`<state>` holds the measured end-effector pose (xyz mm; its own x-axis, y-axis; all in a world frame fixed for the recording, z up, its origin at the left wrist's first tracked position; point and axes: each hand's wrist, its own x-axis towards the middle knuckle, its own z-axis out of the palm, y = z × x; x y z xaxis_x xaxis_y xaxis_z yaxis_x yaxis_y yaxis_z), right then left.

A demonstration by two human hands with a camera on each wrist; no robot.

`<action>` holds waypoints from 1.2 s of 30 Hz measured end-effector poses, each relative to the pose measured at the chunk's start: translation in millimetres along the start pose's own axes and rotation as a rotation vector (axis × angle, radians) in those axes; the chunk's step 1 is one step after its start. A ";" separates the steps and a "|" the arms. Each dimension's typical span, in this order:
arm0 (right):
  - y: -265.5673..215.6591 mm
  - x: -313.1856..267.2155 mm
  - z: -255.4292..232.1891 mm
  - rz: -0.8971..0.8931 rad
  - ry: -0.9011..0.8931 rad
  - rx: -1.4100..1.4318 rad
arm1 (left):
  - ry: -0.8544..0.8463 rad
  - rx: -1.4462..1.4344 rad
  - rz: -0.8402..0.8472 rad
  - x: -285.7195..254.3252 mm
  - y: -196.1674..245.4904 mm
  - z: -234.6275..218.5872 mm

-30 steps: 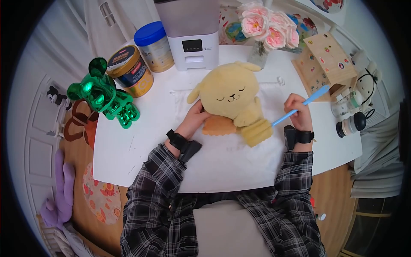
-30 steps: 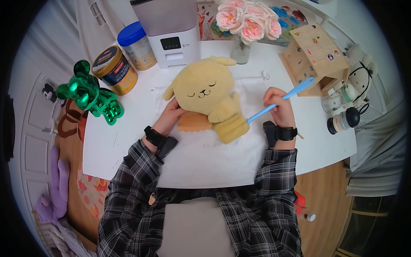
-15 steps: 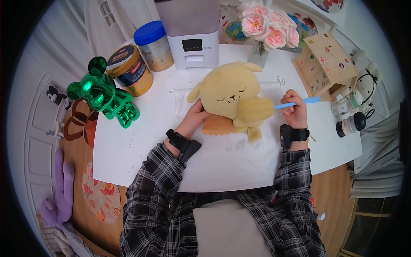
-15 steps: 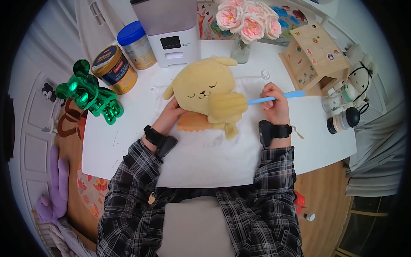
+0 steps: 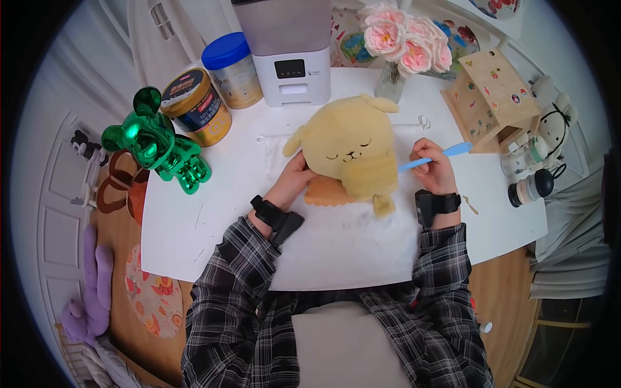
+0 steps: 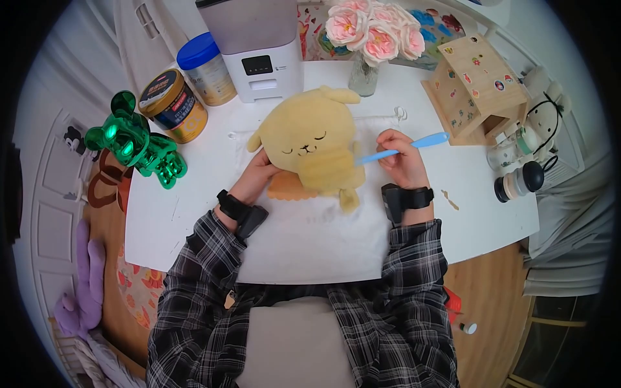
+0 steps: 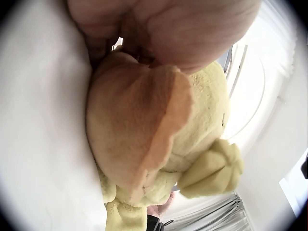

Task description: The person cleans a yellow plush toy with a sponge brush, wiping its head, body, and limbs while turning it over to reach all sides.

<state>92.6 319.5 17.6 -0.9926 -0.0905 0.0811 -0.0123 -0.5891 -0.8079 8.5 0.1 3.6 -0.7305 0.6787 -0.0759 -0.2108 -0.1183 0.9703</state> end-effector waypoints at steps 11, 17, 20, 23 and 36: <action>-9.5 -3.5 15.1 -0.275 0.098 0.372 | 0.029 0.018 0.015 -0.2 -0.3 0.8; -4.1 -2.0 1.2 -0.141 0.062 0.219 | 0.021 0.013 0.013 0.0 0.4 1.2; -9.3 -4.4 -10.5 -0.130 0.050 0.189 | 0.021 0.019 0.014 -1.1 4.0 2.3; -13.1 -7.2 -17.1 -0.135 0.069 0.136 | 0.016 0.016 0.006 -0.7 5.1 3.1; -15.3 -7.1 25.6 -0.262 0.206 0.200 | 0.023 0.045 -0.005 3.0 -1.7 -0.8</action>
<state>102.9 308.7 44.3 -0.9626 0.2349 0.1348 -0.2653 -0.7175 -0.6440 6.2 1.7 1.5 -0.7441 0.6625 -0.0856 -0.1858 -0.0822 0.9791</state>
